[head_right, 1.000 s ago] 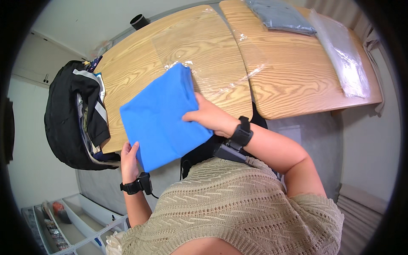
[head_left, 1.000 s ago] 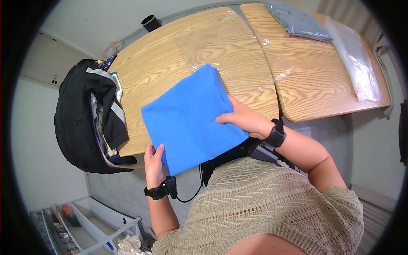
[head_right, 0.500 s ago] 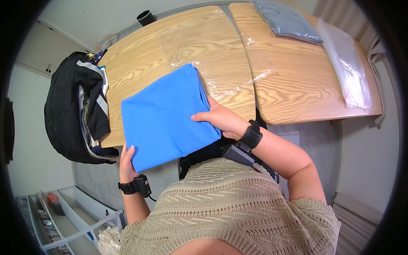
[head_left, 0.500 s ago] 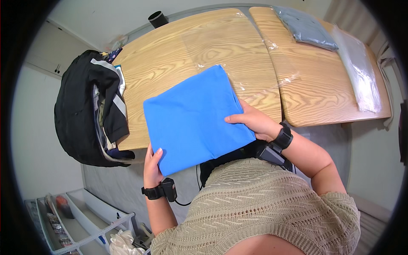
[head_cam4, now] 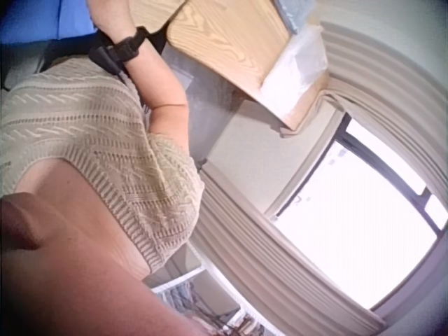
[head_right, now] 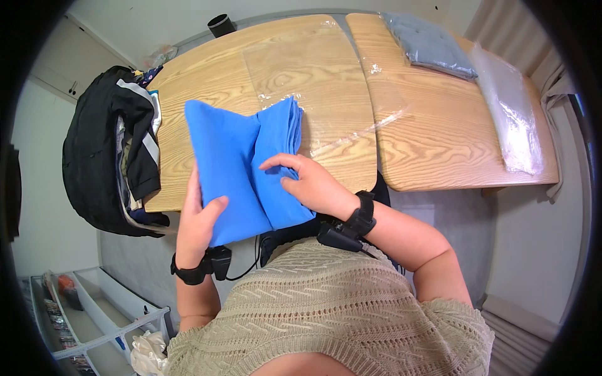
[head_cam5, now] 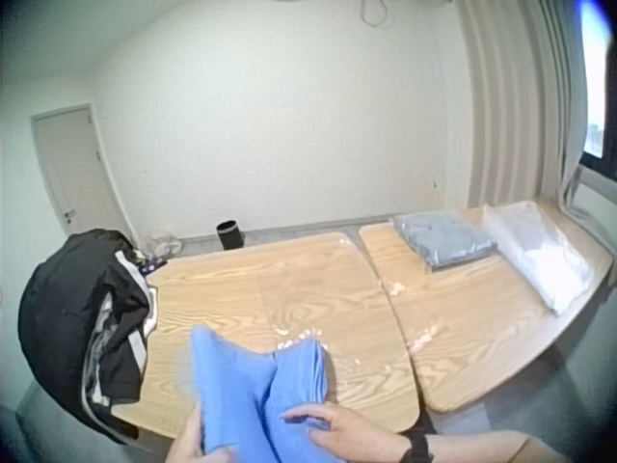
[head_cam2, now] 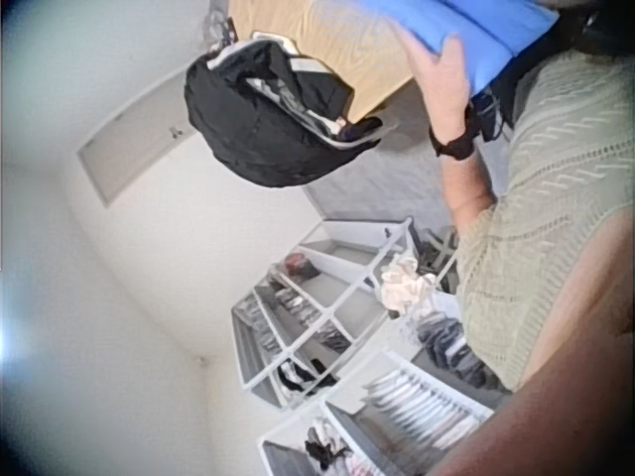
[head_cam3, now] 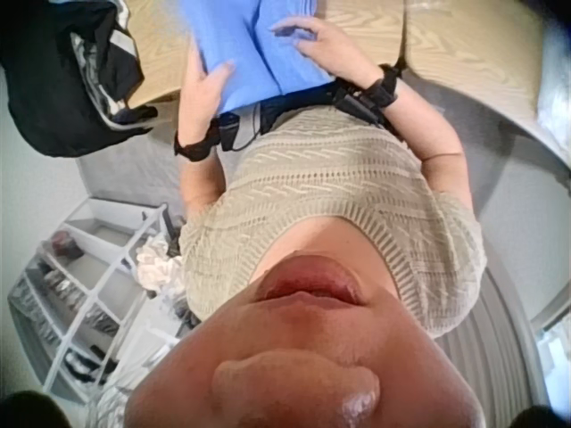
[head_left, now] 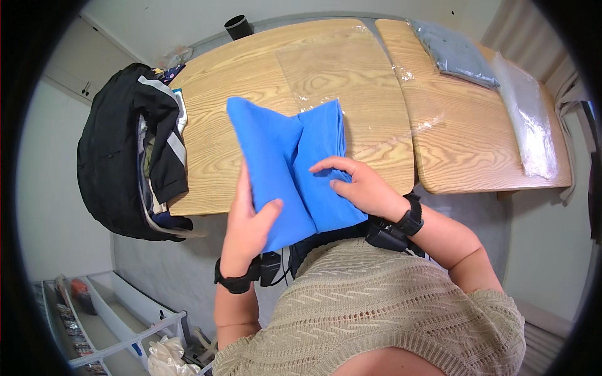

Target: Fold a blue garment and place it inside a clear plastic bag.

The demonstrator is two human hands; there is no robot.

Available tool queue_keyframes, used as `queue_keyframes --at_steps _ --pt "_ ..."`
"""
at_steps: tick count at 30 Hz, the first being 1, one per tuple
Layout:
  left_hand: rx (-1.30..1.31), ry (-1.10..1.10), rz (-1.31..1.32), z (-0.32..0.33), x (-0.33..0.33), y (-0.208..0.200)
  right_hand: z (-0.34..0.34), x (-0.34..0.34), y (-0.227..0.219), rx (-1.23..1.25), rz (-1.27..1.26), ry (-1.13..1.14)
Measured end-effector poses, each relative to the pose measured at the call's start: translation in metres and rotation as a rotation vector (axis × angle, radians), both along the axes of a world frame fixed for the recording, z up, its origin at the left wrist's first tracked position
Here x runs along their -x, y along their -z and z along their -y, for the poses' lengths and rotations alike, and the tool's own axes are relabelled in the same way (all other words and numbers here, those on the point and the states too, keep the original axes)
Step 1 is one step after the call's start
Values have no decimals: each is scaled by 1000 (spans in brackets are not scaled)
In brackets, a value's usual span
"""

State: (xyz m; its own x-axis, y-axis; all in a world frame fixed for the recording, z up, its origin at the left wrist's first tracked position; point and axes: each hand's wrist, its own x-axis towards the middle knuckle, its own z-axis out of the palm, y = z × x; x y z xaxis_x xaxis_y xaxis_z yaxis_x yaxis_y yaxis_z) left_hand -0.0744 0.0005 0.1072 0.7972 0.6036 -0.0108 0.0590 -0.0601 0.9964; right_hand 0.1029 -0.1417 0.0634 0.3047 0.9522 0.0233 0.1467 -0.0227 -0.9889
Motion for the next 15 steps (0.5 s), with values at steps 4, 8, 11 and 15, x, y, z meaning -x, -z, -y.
queue_keyframes --at_steps 4,8,11,15 --pt "-366 210 -179 16 -34 1 1 8 2 -16 78 100" --pt "-523 311 -334 37 -63 14 4 12 23 10 -240 225" --pt "-633 330 -382 47 -70 20 7 13 21 0 -626 290" --pt "-588 358 -433 46 -69 11 10 11 22 -44 -802 275"
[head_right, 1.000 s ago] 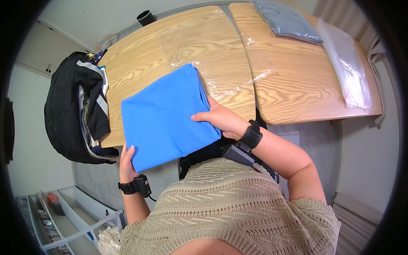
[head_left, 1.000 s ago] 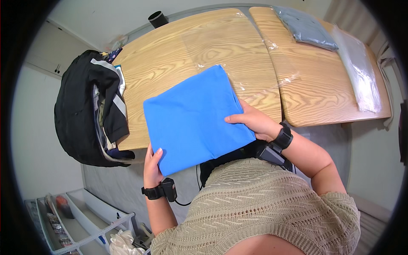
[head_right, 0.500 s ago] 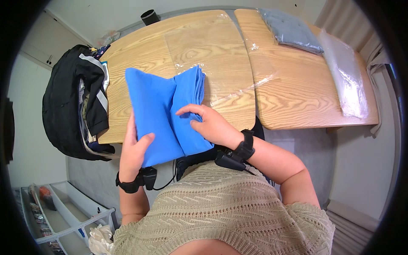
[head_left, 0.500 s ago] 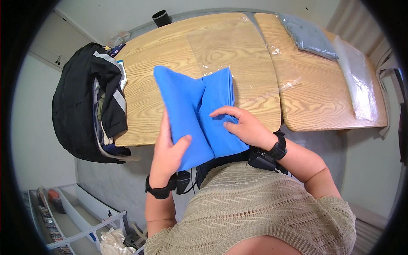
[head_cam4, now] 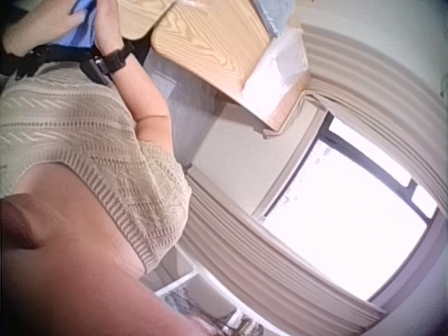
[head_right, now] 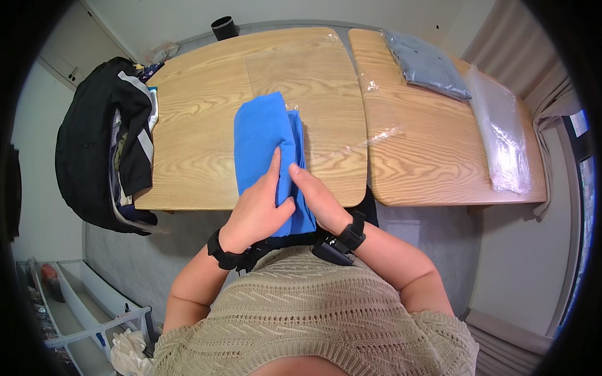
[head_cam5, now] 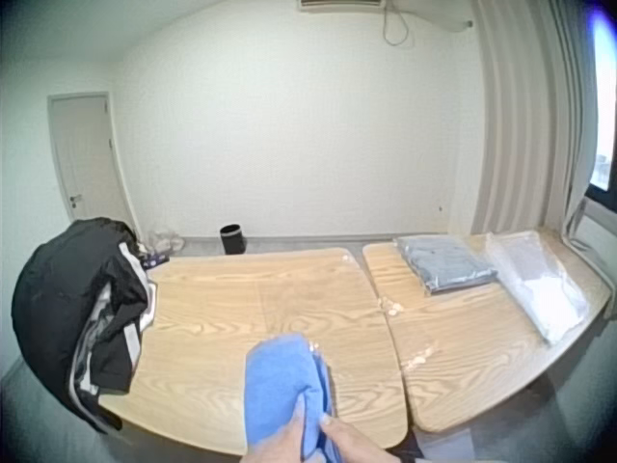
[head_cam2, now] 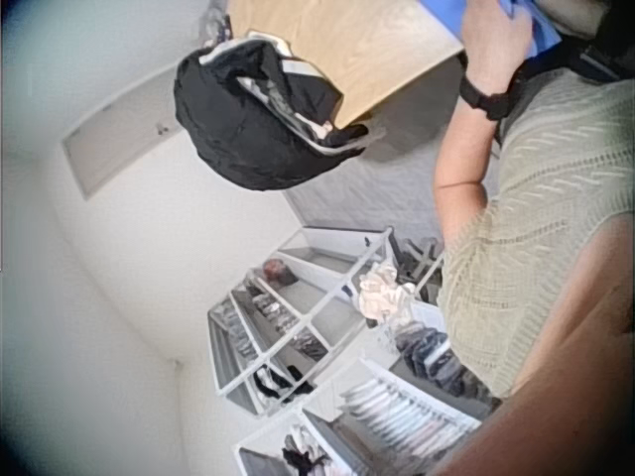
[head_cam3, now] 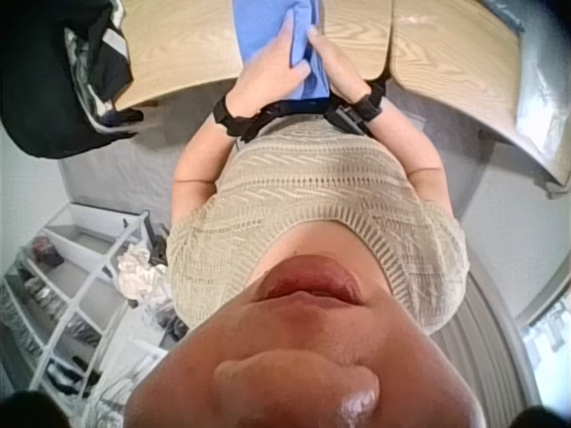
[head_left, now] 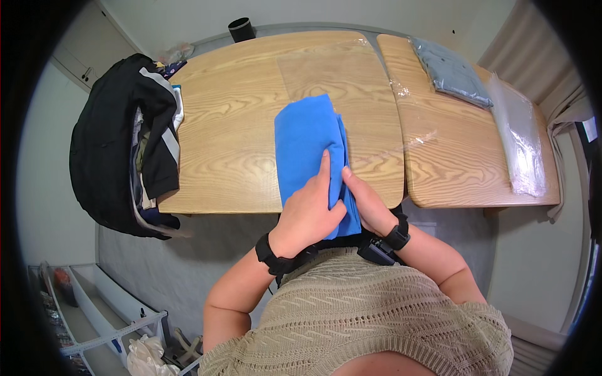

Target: Fold a blue garment and place it inside a clear plastic bag.

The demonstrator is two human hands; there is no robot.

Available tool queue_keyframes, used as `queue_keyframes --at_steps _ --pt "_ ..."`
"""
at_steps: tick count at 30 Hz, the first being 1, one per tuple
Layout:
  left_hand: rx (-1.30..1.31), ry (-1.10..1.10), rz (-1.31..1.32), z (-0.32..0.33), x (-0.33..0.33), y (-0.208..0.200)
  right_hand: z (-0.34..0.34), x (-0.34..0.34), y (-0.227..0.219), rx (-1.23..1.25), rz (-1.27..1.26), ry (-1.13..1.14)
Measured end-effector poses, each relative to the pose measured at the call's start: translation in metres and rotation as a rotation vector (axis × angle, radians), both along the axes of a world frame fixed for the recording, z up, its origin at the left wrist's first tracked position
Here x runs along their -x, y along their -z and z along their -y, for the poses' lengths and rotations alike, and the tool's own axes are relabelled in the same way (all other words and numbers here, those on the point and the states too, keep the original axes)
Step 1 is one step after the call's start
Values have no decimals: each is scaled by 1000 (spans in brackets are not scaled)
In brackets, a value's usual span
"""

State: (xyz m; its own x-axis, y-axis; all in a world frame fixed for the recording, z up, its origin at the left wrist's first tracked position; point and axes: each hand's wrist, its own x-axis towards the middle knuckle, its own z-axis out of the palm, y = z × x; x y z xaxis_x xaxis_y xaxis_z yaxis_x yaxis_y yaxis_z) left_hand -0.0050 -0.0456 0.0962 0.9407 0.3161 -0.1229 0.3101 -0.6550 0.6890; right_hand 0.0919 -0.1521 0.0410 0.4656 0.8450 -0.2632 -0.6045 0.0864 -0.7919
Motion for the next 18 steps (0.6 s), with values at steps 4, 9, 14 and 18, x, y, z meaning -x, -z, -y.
queue_keyframes --at_steps 4,9,14,18 --pt "48 72 47 -2 10 9 0 3 -7 96 232 -90" --pt "174 272 143 -17 27 12 6 1 -11 47 220 -105" --pt "727 4 360 -43 36 -9 30 -5 -39 108 448 -42" --pt "399 -93 452 -52 13 -20 90 -24 -72 133 804 140"
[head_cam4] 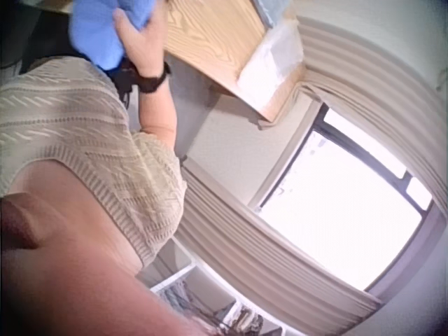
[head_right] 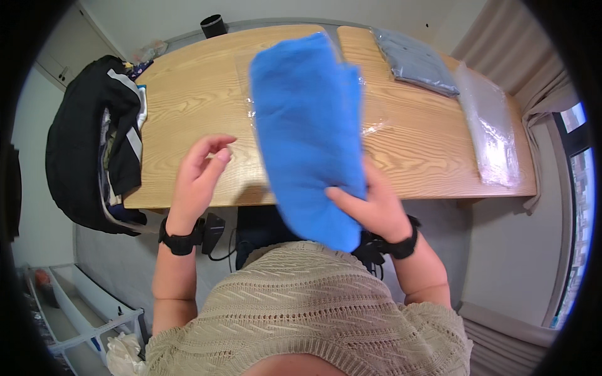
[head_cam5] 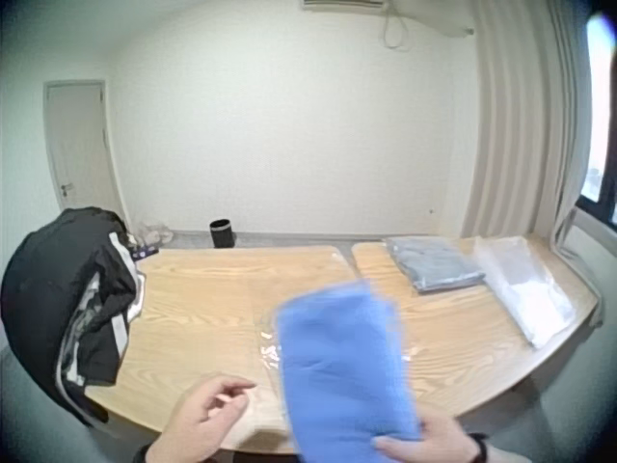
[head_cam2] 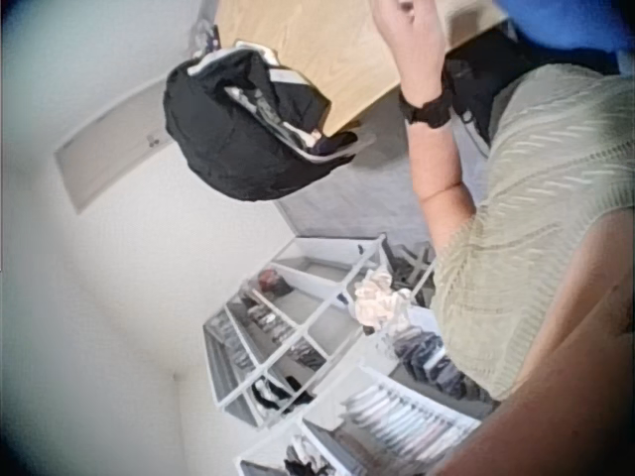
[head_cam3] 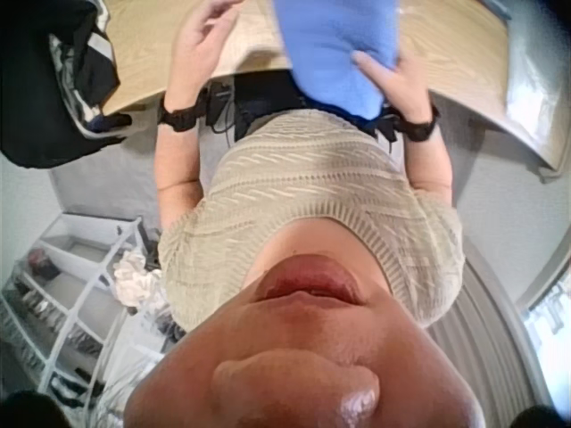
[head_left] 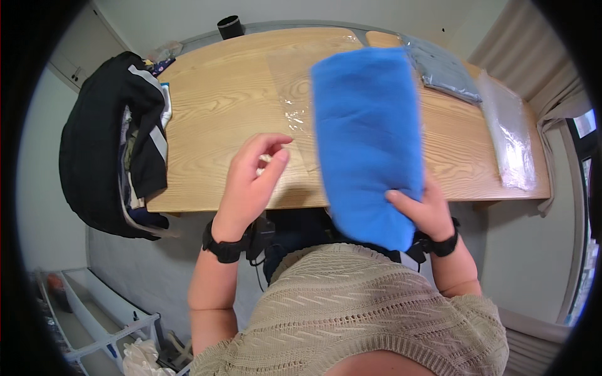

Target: Fold a blue garment and place it inside a clear plastic bag.

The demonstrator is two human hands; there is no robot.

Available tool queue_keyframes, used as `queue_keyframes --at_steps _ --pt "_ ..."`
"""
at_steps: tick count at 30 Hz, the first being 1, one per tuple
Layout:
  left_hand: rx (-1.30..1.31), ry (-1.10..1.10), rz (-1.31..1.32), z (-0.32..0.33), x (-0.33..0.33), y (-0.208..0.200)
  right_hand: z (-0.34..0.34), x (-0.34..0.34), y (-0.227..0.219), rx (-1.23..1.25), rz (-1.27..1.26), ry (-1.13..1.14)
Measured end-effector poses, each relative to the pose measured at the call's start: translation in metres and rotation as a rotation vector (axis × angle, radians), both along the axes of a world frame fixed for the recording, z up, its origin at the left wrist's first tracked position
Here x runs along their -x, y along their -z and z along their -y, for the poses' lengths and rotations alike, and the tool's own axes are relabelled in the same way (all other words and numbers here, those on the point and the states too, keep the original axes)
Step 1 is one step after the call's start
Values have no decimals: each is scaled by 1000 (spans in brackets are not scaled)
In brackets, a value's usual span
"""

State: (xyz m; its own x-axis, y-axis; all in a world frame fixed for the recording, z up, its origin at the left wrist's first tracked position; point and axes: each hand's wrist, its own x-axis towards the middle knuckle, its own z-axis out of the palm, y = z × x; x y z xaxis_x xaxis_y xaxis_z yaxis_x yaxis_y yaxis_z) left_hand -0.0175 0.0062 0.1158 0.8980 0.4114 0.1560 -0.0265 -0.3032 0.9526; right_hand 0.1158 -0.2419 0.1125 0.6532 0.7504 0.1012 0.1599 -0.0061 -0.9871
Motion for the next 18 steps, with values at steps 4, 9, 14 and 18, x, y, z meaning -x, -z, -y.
queue_keyframes --at_steps 4,9,14,18 --pt "-645 129 24 20 -31 20 66 -9 -9 217 586 365" --pt "-1059 310 -226 31 -64 64 106 -4 -16 300 730 482" --pt "-1041 295 -324 34 -71 79 119 4 -7 294 708 424" --pt "-1064 193 -333 26 -78 79 116 -2 -3 327 694 295"
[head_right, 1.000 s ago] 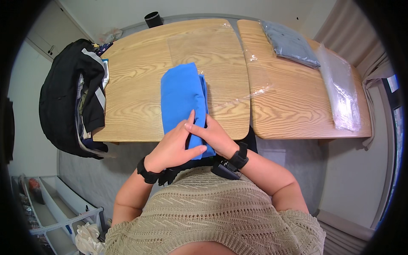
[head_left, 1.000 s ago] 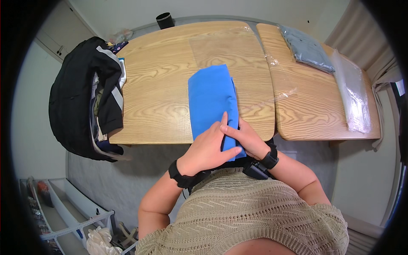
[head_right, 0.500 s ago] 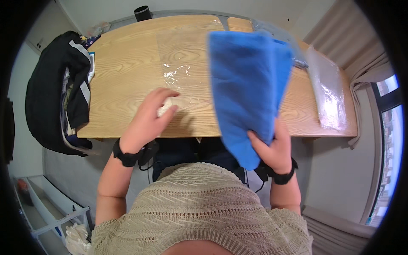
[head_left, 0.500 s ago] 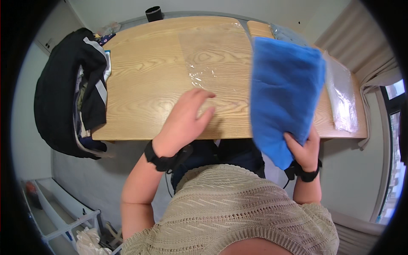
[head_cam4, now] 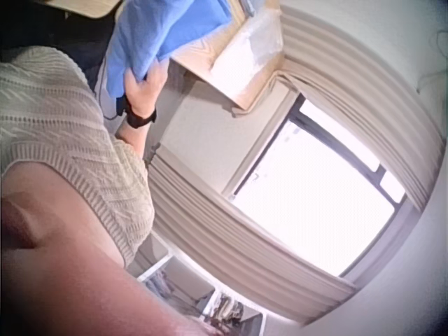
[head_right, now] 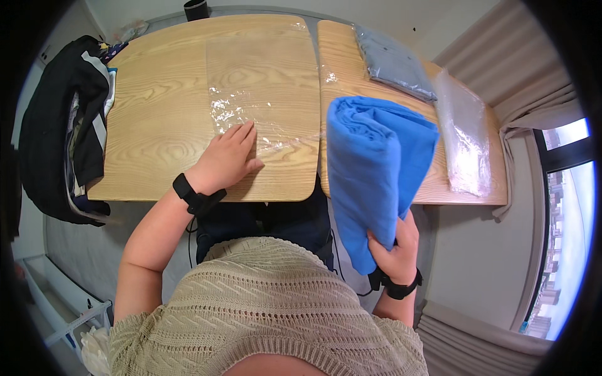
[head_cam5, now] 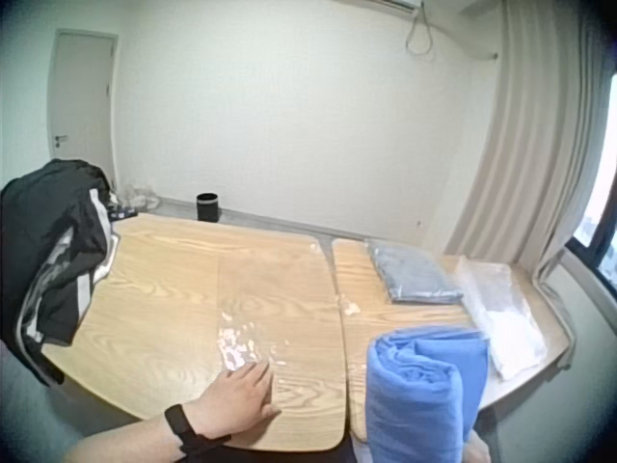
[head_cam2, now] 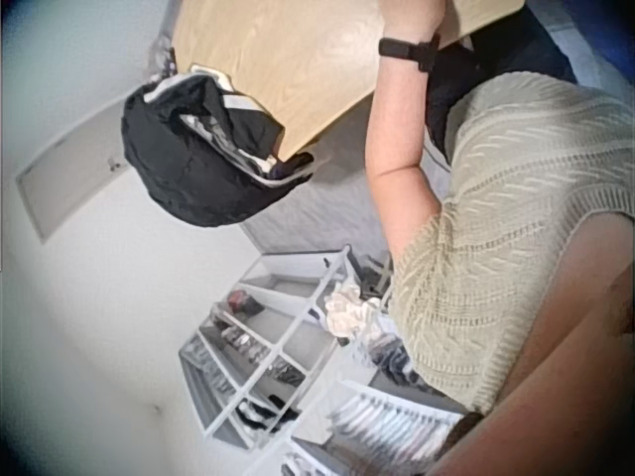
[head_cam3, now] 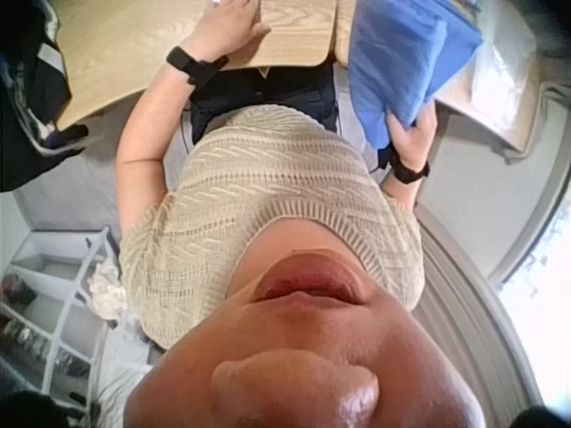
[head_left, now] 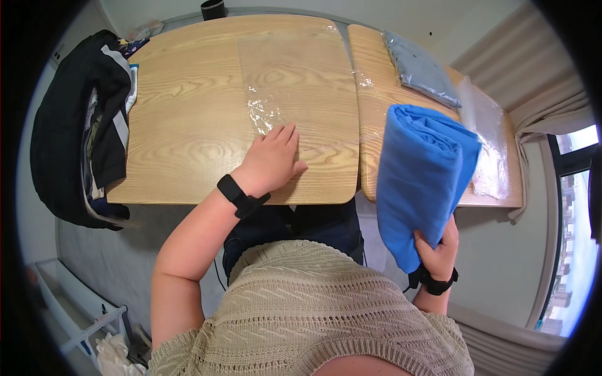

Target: Fold a blue garment and place it inside a clear plastic bag.

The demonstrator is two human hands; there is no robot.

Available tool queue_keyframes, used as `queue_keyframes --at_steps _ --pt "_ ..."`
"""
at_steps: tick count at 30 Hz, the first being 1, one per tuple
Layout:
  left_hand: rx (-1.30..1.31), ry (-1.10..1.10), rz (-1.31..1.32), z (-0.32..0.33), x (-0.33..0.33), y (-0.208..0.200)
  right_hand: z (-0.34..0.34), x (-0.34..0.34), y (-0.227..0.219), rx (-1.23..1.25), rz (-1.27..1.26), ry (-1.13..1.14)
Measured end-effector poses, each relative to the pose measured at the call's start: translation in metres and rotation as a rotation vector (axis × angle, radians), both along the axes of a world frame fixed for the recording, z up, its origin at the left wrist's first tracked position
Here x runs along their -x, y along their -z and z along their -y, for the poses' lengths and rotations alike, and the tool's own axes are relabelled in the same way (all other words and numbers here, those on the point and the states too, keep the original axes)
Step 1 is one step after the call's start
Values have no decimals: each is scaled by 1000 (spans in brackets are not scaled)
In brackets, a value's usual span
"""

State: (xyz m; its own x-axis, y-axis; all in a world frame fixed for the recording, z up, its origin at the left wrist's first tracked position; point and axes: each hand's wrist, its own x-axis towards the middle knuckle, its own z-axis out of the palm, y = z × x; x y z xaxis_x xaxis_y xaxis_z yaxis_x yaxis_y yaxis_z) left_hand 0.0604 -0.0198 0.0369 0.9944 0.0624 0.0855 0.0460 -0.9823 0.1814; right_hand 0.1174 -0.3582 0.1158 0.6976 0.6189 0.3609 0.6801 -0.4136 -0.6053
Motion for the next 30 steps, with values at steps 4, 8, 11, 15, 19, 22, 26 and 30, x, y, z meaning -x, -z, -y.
queue_keyframes --at_steps 4,8,11,15,19,22,26,30 --pt "167 14 62 -11 -5 -5 -14 -11 2 17 19 -147" --pt "334 88 415 -10 0 -24 -38 -12 -3 95 118 -299" --pt "353 97 507 -7 3 -28 -52 -9 -5 169 72 -375" --pt "294 106 544 -7 3 -32 -52 -17 5 138 -109 -453" --pt "408 106 481 -5 9 -32 -47 -32 10 195 -402 -508" --pt "496 91 409 -1 11 -34 -47 -37 18 165 -536 -480" --pt "495 90 385 5 16 -43 -49 -41 18 160 -556 -465" --pt "456 115 401 16 24 -56 -52 -39 9 134 -496 -413"
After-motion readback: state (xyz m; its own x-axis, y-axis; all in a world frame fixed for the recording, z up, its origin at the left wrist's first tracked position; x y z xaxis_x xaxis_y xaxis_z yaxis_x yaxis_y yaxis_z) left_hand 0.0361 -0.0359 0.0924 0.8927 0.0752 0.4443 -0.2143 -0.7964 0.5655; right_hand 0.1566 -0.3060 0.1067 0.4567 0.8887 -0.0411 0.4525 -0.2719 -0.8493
